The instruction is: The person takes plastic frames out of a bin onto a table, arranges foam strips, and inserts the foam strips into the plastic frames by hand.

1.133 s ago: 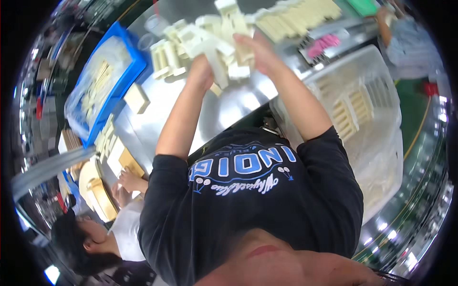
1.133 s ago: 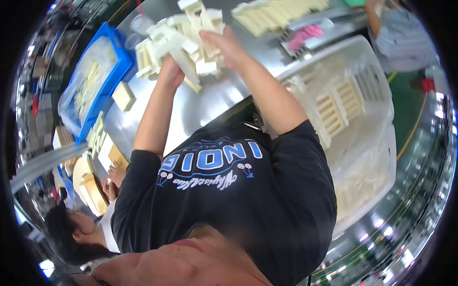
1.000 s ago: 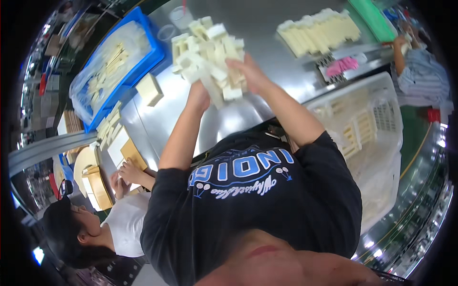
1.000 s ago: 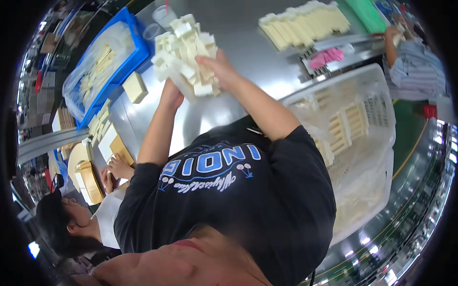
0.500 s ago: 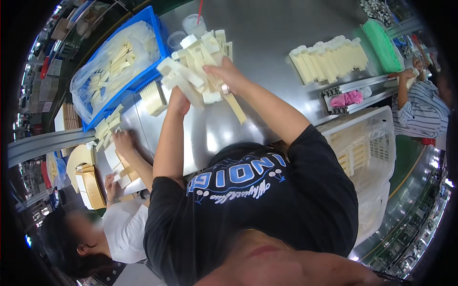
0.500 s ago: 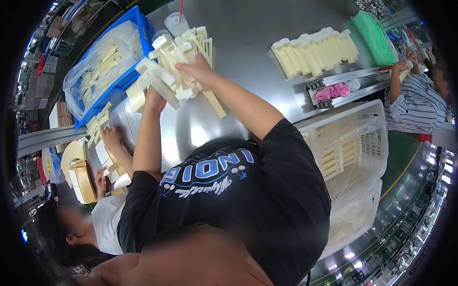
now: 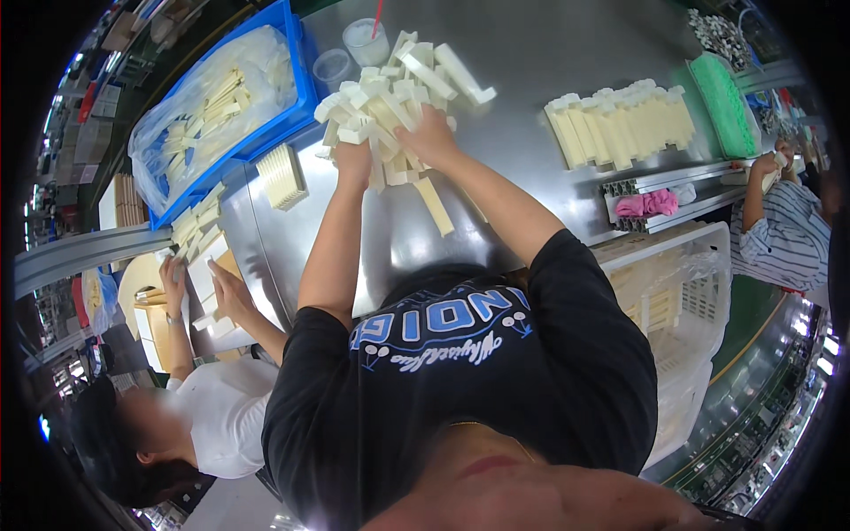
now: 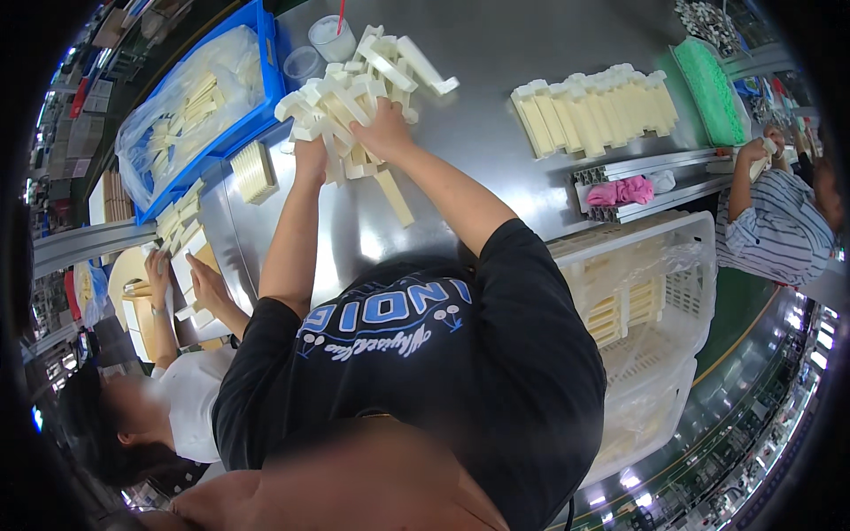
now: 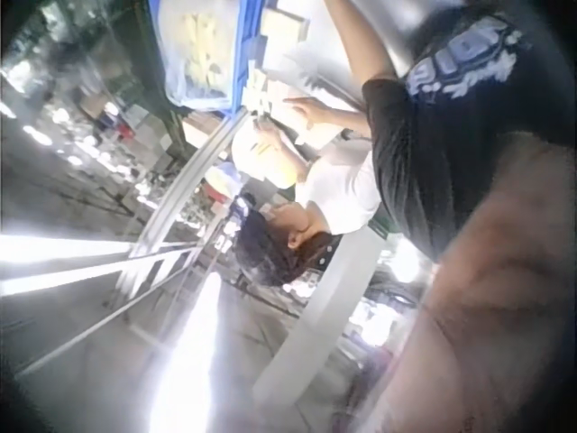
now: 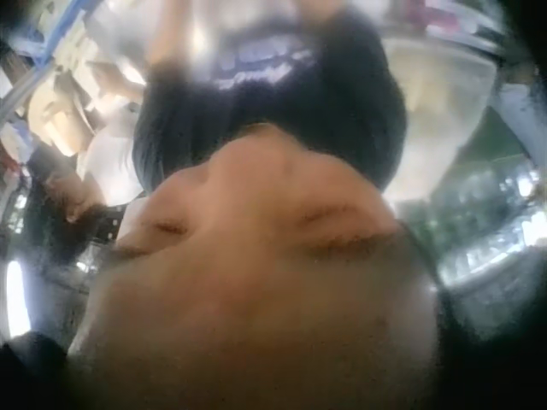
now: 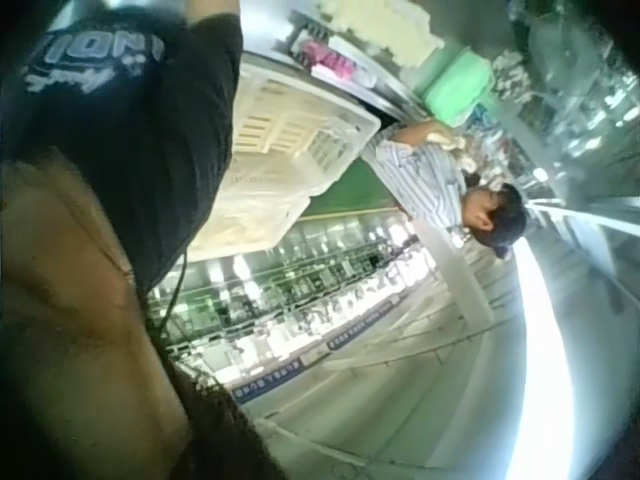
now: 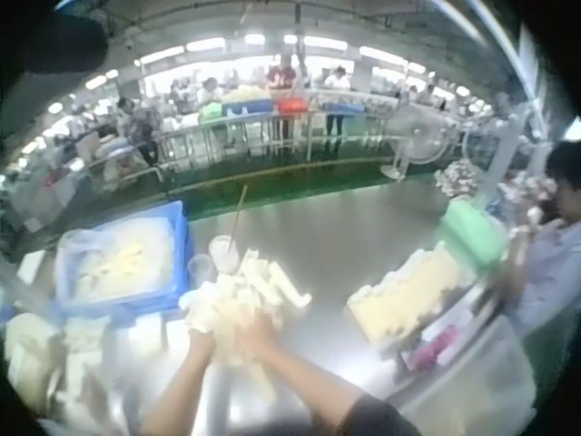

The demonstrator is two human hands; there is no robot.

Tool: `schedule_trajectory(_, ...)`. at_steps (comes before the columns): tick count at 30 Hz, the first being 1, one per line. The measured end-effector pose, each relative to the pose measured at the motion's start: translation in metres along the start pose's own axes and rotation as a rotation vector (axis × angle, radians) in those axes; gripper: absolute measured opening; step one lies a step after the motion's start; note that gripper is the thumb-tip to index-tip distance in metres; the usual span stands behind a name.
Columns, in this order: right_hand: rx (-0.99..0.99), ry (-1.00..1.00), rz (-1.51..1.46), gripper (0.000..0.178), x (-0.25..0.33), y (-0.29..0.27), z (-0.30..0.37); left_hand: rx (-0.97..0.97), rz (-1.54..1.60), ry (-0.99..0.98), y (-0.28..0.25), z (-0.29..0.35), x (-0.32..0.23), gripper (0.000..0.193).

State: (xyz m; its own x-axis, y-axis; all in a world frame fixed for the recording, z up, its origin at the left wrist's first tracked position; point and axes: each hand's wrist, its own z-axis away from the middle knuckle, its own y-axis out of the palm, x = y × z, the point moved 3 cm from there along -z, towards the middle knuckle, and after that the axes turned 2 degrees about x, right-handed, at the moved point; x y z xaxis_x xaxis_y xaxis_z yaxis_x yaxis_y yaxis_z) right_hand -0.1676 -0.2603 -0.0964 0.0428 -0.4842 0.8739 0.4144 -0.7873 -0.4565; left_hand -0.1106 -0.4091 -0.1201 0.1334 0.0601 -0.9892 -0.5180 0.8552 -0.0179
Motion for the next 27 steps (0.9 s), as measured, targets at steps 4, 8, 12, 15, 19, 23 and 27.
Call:
schedule_trajectory(4, -0.012, 0.007, 0.03, 0.056, -0.003, -0.016, 0.006, -0.043, -0.353, 0.185, -0.004, 0.002, -0.013, 0.046)
schedule_trajectory(8, -0.122, -0.039, -0.154, 0.042, -0.013, -0.044, -0.001, -0.087, -0.608, 0.167, -0.003, -0.001, -0.039, 0.046)
schedule_trajectory(12, -0.177, -0.08, -0.099, 0.042, -0.011, -0.062, -0.004, -0.04, -0.802, 0.093, 0.002, -0.015, -0.052, 0.048)
schedule_trajectory(15, -0.307, 0.008, 0.162, 0.044, -0.016, -0.045, -0.006, -0.043, -0.919, 0.068, 0.011, -0.024, -0.053, 0.051)
schedule_trajectory(19, -0.264, 0.074, 0.108, 0.044, -0.007, -0.037, -0.009, 0.032, -1.012, 0.158, 0.006, -0.039, -0.051, 0.044)
schedule_trajectory(23, -0.29, -0.045, 0.157, 0.045, -0.03, -0.036, -0.022, 0.141, -0.322, -0.216, -0.02, -0.04, -0.038, 0.028)
schedule_trajectory(27, -0.248, -0.01, 0.042, 0.044, -0.043, -0.047, -0.025, 0.142, 0.172, -0.328, -0.045, -0.023, -0.024, 0.029)
